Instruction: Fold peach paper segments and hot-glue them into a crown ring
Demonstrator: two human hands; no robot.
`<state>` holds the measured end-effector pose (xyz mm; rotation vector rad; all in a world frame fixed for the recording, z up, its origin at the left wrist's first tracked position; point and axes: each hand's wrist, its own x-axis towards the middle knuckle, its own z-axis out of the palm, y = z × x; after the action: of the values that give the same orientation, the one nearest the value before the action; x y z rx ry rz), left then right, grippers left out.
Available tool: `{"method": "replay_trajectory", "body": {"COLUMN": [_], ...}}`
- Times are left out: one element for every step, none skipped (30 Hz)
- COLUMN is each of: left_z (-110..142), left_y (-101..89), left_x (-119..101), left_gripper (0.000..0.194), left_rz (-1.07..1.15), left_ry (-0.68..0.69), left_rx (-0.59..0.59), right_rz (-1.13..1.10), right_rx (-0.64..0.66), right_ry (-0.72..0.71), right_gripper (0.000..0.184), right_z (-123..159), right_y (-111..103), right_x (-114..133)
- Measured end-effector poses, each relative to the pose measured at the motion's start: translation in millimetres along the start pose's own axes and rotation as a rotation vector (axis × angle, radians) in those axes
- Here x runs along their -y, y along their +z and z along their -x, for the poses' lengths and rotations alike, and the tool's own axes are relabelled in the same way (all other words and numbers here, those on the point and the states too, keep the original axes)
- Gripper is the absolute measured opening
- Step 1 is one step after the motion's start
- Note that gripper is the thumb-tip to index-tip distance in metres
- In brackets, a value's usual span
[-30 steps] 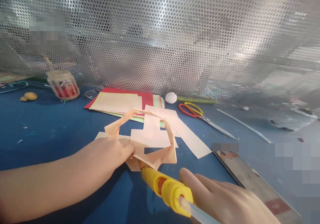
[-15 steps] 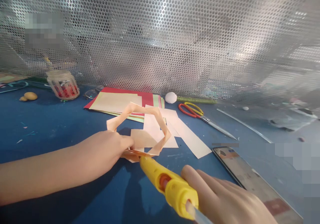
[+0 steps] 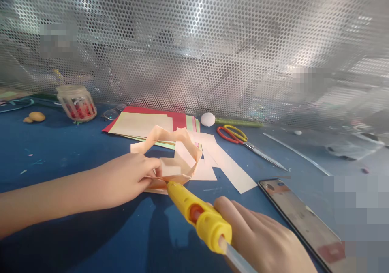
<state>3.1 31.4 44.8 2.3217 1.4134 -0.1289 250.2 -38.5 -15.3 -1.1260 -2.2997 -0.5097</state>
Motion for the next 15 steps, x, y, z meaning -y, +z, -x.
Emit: {"method": "replay_trajectory", "body": {"left_z": [-0.3,-0.5,-0.8,-0.9,-1.1,-1.1,-1.1,-1.0,-0.8,-0.6,-0.3,-0.1,0.1,0.2,0.2], "left_y": [-0.8,-1.5,-2.0,-2.4,-2.7,-2.9,-3.3,-3.6,-4.0,-4.3,-4.6,-4.7,-4.7,-4.5,-4.2], "left_x": [-0.5,-0.9,-1.1,-1.2,-1.0,-0.8,-0.4,-0.1,0.2,0.4,0.6,0.8,1.0,1.3,1.5], "left_gripper": [0.008,0.008,0.008,0.008,0.008,0.008,0.009,0.009,0.010,0.010,0.010,0.010,0.010,0.010,0.010], "left_rz": [0.005,0.008,0.009,0.010,0.012,0.014,0.015,0.017,0.019,0.019,0.020,0.021,0.021,0.021,0.022], "left_ry": [-0.002,-0.004,-0.005,-0.002,0.003,0.008,0.014,0.017,0.019,0.017,0.016,0.016,0.016,0.018,0.020], "left_rx": [0.002,0.004,0.004,0.003,0.000,-0.004,-0.005,-0.002,0.002,0.005,0.008,0.010,0.009,0.007,0.004], "right_rz": [0.002,0.015,0.039,0.062,0.075,0.079,0.077,0.074,0.067,0.058,0.048,0.038,0.028,0.019,0.015], "right_rx": [0.017,0.025,0.016,0.019,0.028,0.036,0.044,0.048,0.057,0.064,0.069,0.074,0.080,0.078,0.064], "right_ry": [-0.062,-0.094,-0.088,-0.065,-0.045,-0.025,-0.012,-0.003,-0.003,0.000,0.005,0.013,0.023,0.039,0.059], "right_gripper": [0.012,0.012,0.013,0.014,0.015,0.016,0.016,0.016,0.015,0.015,0.014,0.014,0.013,0.012,0.011], "right_z": [-1.3,-2.2,-2.4,-2.2,-1.5,-0.7,0.1,0.8,1.2,1.3,1.2,0.9,0.5,0.1,-0.2], "right_y": [1.6,3.1,4.3,5.4,6.3,7.1,7.7,8.2,8.5,8.6,8.5,8.3,7.9,7.5,7.2], "right_x": [-0.5,-0.6,-0.3,0.4,1.2,2.1,2.8,3.2,3.5,3.6,3.5,3.5,3.5,3.6,3.8]}}
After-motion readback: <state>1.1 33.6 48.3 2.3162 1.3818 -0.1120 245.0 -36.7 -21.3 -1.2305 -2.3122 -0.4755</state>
